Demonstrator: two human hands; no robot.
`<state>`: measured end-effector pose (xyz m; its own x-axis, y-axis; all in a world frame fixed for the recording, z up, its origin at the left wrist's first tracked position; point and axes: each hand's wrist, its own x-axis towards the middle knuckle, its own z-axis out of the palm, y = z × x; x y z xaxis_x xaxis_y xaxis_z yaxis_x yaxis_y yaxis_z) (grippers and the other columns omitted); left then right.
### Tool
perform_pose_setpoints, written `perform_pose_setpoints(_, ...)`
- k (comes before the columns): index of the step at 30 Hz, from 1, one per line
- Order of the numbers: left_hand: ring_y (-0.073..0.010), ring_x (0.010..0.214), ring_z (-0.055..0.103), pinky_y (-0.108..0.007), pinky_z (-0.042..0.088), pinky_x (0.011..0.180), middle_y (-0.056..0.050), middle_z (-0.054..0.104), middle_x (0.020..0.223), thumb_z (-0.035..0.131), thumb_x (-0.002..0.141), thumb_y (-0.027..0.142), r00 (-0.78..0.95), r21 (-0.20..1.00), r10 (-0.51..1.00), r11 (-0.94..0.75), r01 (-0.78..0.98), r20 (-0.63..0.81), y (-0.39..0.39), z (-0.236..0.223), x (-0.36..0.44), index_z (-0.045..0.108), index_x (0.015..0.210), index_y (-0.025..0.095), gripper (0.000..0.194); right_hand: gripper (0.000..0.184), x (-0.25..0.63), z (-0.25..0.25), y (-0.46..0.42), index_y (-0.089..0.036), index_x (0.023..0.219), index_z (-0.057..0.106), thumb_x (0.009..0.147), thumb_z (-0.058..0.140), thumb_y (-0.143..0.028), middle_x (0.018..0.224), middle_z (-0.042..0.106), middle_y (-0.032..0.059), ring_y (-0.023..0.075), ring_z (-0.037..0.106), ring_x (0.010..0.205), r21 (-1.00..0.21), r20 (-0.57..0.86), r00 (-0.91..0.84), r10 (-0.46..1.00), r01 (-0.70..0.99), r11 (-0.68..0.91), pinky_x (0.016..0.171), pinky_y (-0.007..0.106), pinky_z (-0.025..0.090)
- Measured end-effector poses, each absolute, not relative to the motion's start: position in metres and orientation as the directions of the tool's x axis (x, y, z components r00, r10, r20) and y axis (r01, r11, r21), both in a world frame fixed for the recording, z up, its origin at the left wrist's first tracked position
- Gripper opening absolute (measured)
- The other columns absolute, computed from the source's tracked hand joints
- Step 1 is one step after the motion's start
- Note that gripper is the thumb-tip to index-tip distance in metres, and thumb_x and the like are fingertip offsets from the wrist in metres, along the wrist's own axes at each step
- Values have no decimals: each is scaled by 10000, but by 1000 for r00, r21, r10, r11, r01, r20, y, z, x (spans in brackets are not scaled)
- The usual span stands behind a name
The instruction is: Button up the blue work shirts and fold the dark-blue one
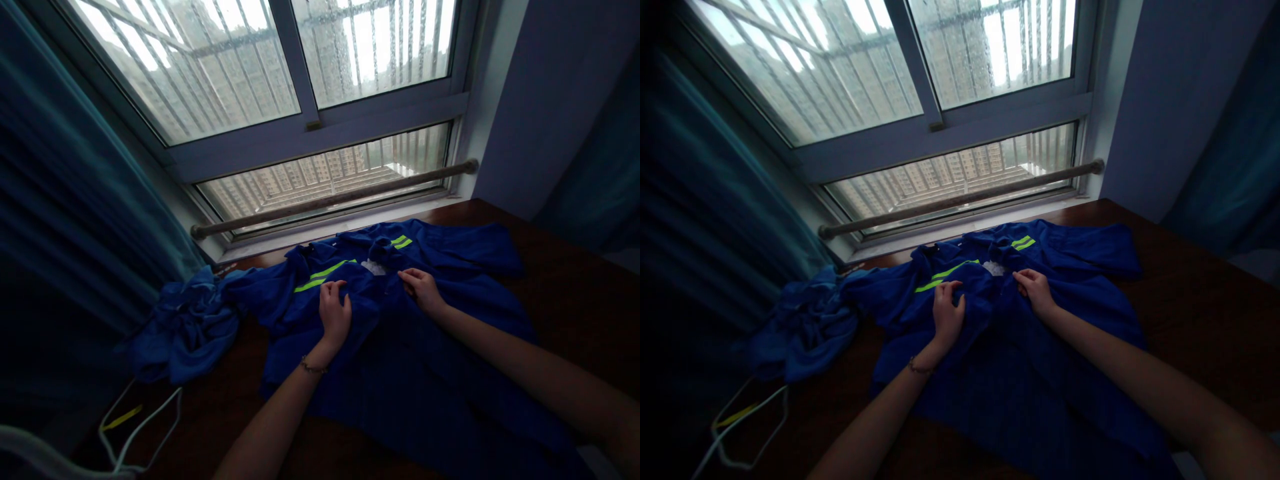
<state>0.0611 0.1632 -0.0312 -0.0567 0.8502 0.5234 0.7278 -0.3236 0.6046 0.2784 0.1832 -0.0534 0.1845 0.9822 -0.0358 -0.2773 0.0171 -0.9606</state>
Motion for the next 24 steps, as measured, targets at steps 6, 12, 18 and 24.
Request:
perform_pose_setpoints(6,-115,618,468,-225,359,572,-4,514,697,545,755,290,346,623,882,-471,625,320,125,-26,90,523,795,171,127,345,274,-45,179,-154,707,521,591,686,-433,429,469,-53,61,369,347,-965,-12,155,988,-262,30,360,195,231)
perform_pose_setpoints(12,-90,526,453,-204,321,495,17,517,586,597,693,286,356,850,933,-224,478,46,142,-45,85,539,663,140,160,391,269,-34,170,-153,823,496,639,648,-462,628,561,4,98,514,460,-981,120,226,967,-122,150,428,208,396)
perform_pose_setpoints(18,-67,492,477,-191,387,483,3,543,591,697,584,391,382,962,885,224,157,-268,164,-42,69,592,740,103,344,138,261,-29,144,-190,864,536,823,481,-310,869,560,56,132,570,746,-679,588,-256,768,360,640,668,248,457)
perform_pose_setpoints(24,-78,479,499,-196,397,473,-3,564,565,689,594,381,334,974,917,187,124,-218,163,-45,70,610,736,104,321,243,255,-44,139,-179,924,589,882,362,-253,823,587,66,145,549,735,-419,462,-517,720,588,691,657,254,413)
